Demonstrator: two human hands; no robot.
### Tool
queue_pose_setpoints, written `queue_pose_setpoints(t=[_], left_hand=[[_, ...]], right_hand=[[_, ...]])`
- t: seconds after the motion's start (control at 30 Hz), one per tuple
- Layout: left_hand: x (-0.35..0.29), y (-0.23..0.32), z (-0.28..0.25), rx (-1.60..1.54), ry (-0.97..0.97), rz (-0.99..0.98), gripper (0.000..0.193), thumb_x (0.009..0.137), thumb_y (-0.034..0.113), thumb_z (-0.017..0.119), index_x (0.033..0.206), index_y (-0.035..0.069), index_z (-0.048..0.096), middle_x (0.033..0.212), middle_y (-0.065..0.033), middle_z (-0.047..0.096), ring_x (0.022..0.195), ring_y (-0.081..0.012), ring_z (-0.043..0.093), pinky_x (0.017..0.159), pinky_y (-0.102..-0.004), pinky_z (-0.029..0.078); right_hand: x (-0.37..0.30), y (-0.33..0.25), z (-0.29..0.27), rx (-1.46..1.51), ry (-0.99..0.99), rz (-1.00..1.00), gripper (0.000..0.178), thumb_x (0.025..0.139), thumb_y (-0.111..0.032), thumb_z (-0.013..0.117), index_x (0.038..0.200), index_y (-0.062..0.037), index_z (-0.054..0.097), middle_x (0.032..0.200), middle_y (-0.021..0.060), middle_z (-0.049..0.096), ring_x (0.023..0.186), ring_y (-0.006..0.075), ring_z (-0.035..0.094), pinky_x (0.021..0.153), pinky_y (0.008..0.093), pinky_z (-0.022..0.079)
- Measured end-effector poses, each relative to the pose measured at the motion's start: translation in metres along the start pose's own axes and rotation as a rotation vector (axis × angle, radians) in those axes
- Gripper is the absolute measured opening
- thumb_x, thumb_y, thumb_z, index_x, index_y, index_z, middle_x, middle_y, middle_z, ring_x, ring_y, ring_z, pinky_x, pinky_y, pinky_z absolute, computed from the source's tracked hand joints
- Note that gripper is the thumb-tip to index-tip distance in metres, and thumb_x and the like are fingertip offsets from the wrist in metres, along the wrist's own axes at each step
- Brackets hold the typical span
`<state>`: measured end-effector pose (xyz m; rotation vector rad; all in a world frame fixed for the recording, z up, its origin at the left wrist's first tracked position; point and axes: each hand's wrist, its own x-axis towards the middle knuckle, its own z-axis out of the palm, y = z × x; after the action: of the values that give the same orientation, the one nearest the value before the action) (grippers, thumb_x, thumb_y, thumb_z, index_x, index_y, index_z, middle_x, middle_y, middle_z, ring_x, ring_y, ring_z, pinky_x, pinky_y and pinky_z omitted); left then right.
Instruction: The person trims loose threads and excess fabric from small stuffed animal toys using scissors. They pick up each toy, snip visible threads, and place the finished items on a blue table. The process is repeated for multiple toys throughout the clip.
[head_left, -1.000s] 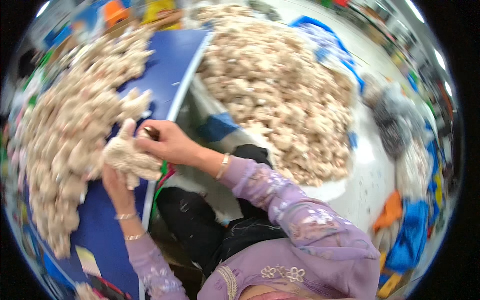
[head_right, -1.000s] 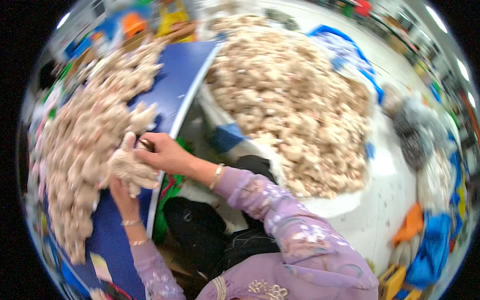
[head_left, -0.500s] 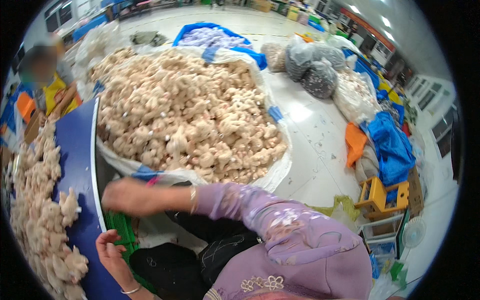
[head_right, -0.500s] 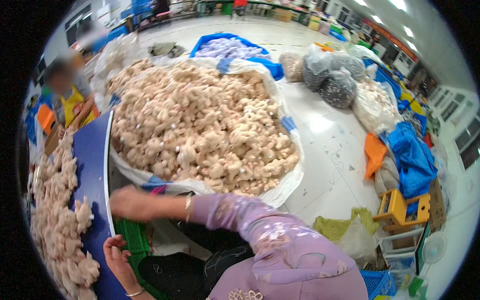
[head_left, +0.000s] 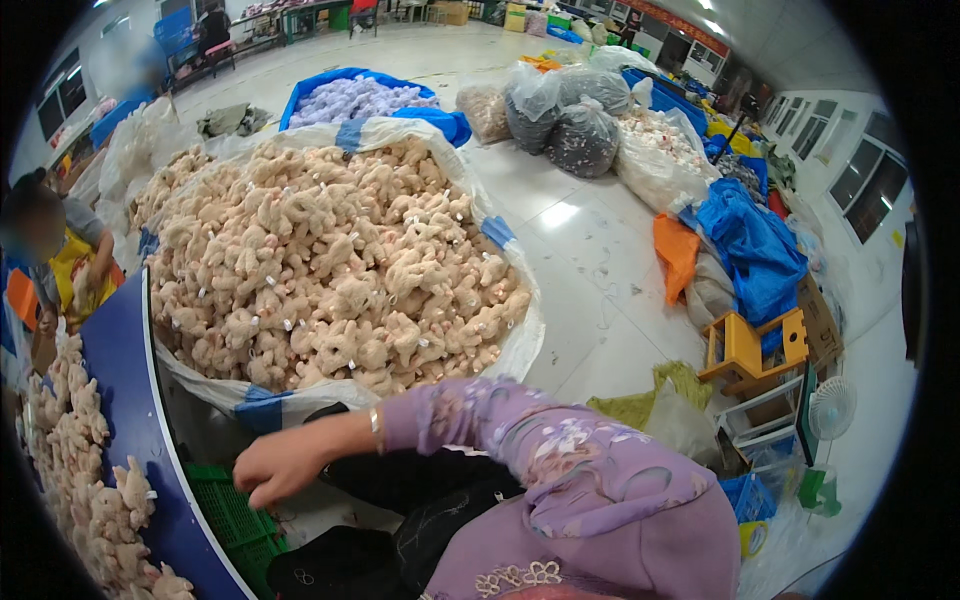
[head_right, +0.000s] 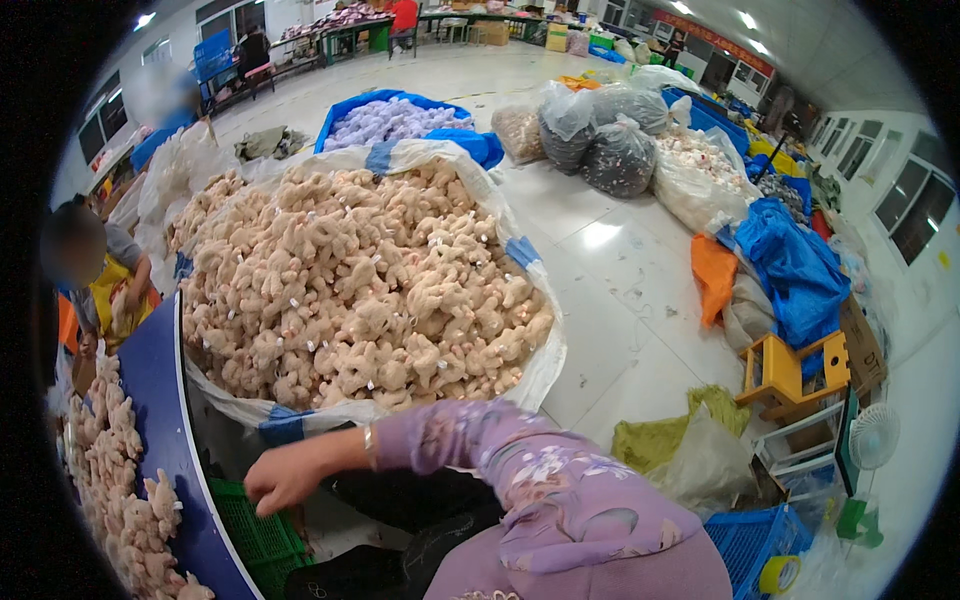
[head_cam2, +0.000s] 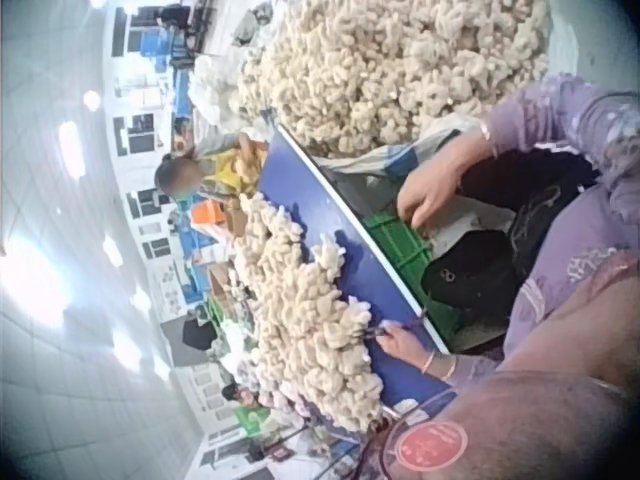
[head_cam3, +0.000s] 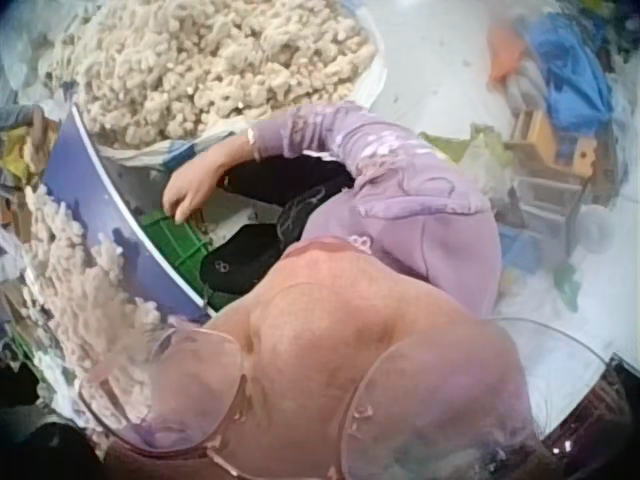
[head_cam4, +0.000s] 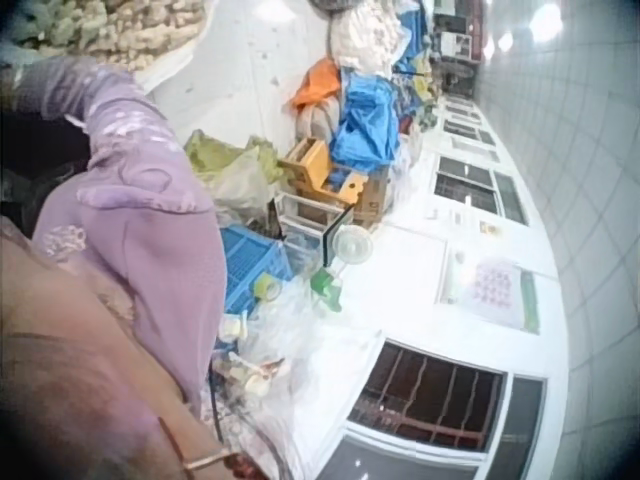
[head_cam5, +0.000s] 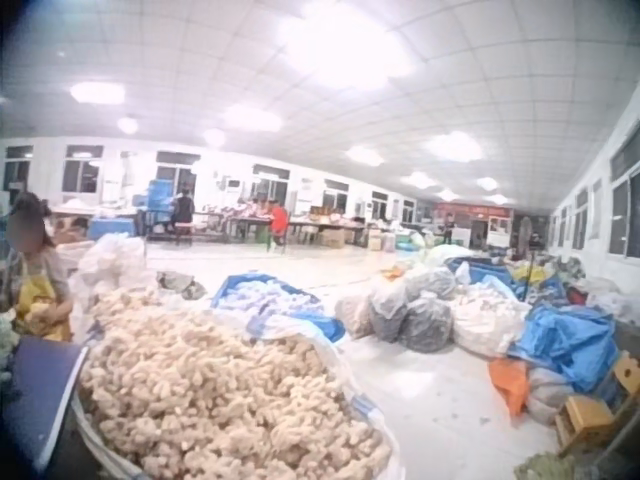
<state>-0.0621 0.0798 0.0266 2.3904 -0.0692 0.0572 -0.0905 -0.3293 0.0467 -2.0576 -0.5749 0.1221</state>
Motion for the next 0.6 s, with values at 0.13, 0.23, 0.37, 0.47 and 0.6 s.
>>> queue_pose_setpoints(t=[0.13, 0.23, 0.37, 0.47, 0.6], left_hand=[[-0.038, 0.008, -0.003, 0.155, 0.169, -0.189, 0.037, 0.089, 0.030, 0.059, 0.101, -0.005, 0.060, 0.096, -0.0226, 0.062, 0.091, -0.0341, 0.058, 0.083, -0.0408, 0.046], [-0.055, -0.012, -0.001, 0.403, 0.382, -0.136, 0.035, 0.086, 0.024, 0.062, 0.103, -0.006, 0.058, 0.097, -0.0249, 0.061, 0.090, -0.0360, 0.059, 0.083, -0.0415, 0.048], [-0.056, -0.014, 0.011, 0.441, 0.509, -0.139, 0.043, 0.085, 0.018, 0.065, 0.115, -0.009, 0.051, 0.111, -0.0272, 0.056, 0.095, -0.0371, 0.059, 0.087, -0.0423, 0.048], [-0.053, -0.006, 0.018, 0.479, 0.527, -0.205, 0.038, 0.085, 0.015, 0.062, 0.114, -0.008, 0.054, 0.109, -0.0257, 0.058, 0.096, -0.0352, 0.059, 0.087, -0.0418, 0.048], [-0.068, -0.064, 0.001, 0.563, 0.531, -0.139, 0.031, 0.087, 0.015, 0.060, 0.107, -0.007, 0.054, 0.101, -0.0225, 0.056, 0.090, -0.0316, 0.056, 0.082, -0.0401, 0.046]], right_hand=[[-0.048, 0.079, -0.033, 0.165, 0.222, 0.164, 0.031, 0.085, -0.026, 0.060, 0.102, -0.0007, 0.064, 0.096, 0.0129, 0.066, 0.090, 0.0228, 0.062, 0.080, 0.0347, 0.049], [-0.046, 0.162, -0.058, 0.051, 0.459, 0.315, 0.029, 0.081, -0.028, 0.060, 0.094, -0.0031, 0.066, 0.082, 0.0133, 0.067, 0.077, 0.0241, 0.064, 0.071, 0.0362, 0.050], [0.037, 0.206, -0.098, -0.395, 0.392, 0.264, 0.038, 0.077, -0.036, 0.061, 0.093, -0.0020, 0.062, 0.098, 0.0184, 0.059, 0.100, 0.0338, 0.055, 0.083, 0.0469, 0.044], [0.135, 0.223, -0.134, -0.767, 0.557, -0.016, 0.043, 0.073, -0.044, 0.065, 0.093, -0.0060, 0.063, 0.108, 0.0163, 0.054, 0.108, 0.0345, 0.048, 0.091, 0.0560, 0.034], [0.221, 0.276, -0.198, -1.066, 0.560, 0.179, 0.042, 0.071, -0.041, 0.066, 0.095, -0.0059, 0.068, 0.119, 0.0172, 0.053, 0.114, 0.0386, 0.046, 0.094, 0.0617, 0.031]])
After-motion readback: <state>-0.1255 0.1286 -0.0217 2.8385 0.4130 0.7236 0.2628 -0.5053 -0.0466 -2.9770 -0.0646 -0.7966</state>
